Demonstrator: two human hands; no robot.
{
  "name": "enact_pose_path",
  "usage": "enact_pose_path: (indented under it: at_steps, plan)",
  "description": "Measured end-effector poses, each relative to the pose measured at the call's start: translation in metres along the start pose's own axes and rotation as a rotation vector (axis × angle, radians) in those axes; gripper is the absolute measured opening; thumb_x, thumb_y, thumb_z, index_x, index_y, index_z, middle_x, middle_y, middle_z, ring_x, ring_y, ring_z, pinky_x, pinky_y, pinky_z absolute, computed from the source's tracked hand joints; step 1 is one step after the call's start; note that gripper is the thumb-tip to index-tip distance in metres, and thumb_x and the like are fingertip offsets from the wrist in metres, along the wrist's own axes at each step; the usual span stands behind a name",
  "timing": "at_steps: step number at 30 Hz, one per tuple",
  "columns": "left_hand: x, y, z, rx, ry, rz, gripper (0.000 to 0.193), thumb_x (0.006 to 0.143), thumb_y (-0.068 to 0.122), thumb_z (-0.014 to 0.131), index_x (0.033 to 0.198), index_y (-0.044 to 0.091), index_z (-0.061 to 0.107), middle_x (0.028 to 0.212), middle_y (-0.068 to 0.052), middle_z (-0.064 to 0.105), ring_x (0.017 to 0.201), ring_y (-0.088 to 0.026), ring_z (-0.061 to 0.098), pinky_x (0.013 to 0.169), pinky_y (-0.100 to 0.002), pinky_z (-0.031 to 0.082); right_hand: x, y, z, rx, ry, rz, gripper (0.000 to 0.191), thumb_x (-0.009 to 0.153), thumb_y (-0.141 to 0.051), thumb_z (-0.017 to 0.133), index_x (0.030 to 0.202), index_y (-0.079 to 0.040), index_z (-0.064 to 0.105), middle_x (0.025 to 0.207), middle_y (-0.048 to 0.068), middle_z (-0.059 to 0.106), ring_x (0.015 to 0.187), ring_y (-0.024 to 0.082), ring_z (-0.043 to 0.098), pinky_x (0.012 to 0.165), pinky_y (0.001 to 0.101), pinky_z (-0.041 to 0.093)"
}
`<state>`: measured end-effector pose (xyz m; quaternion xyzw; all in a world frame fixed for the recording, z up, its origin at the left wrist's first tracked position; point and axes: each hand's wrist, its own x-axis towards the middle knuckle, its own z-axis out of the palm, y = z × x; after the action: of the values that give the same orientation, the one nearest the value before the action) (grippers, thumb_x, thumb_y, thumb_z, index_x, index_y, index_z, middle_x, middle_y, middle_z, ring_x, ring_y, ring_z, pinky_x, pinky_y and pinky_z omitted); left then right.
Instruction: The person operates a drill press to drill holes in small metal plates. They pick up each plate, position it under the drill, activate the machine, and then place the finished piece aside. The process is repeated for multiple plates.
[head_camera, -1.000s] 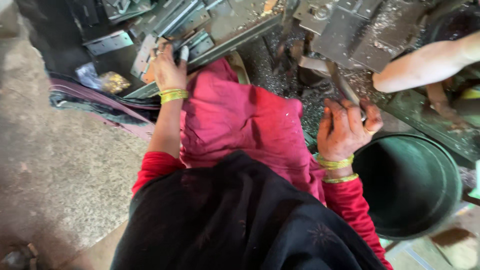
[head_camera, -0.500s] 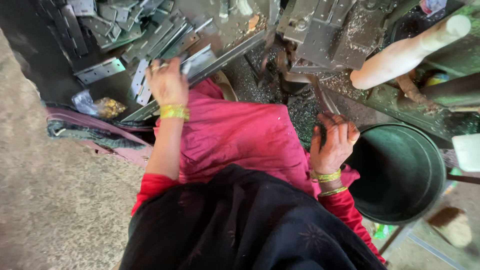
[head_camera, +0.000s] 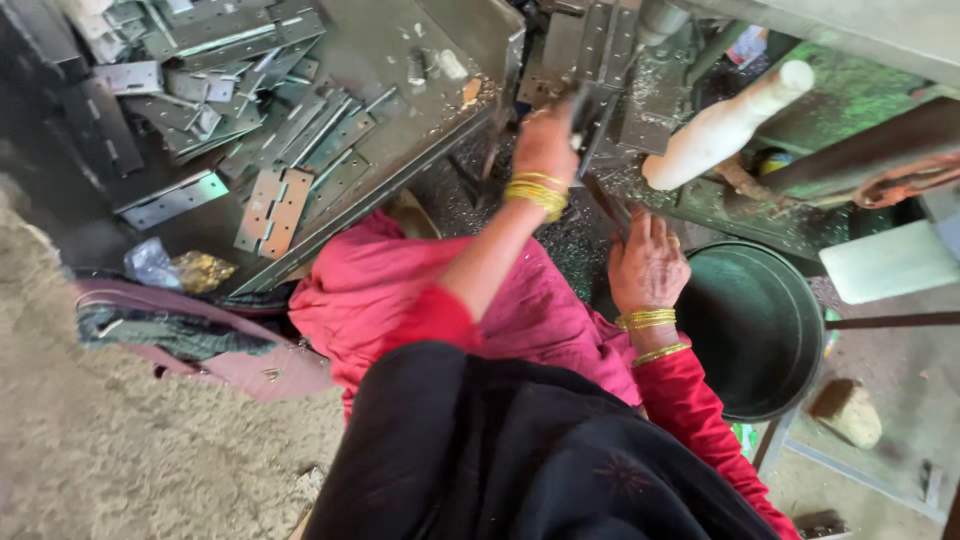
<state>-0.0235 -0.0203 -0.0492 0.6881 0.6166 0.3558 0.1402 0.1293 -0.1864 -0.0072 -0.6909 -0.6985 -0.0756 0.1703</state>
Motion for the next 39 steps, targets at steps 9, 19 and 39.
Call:
enact_pose_path:
  at_steps: [9, 19, 39]
  plan:
    - [-0.017, 0.035, 0.011, 0.632, -0.240, 0.186, 0.040, 0.084, 0.012, 0.059, 0.123, 0.001, 0.066, 0.158, -0.019, 0.038, 0.135, -0.029, 0.051, 0.096, -0.041, 0.055, -0.006, 0.013, 0.017, -0.004, -0.249, 0.108, 0.043, 0.093, -0.032, 0.068, 0.129, -0.011, 0.060, 0.104, 0.016, 0.073, 0.085, 0.040, 0.072, 0.070, 0.0513, 0.055]
    - [0.011, 0.020, 0.001, 0.252, -0.071, 0.163, 0.040, 0.101, 0.015, 0.052, 0.138, 0.007, 0.063, 0.160, -0.018, 0.040, 0.140, -0.038, 0.043, 0.113, -0.054, 0.042, 0.000, 0.015, 0.022, 0.066, -0.317, 0.117, 0.045, 0.094, -0.038, 0.067, 0.131, -0.015, 0.060, 0.101, 0.017, 0.075, 0.085, 0.043, 0.071, 0.072, 0.0542, 0.054]
    - [-0.035, 0.042, 0.031, 0.455, -0.152, 0.288, 0.061, 0.102, 0.027, 0.053, 0.150, -0.006, 0.034, 0.159, -0.031, 0.037, 0.152, -0.040, 0.031, 0.130, -0.053, 0.014, -0.007, 0.014, 0.031, 0.122, -0.406, 0.184, 0.047, 0.094, -0.039, 0.068, 0.131, -0.013, 0.058, 0.105, 0.018, 0.075, 0.090, 0.043, 0.071, 0.078, 0.0540, 0.054]
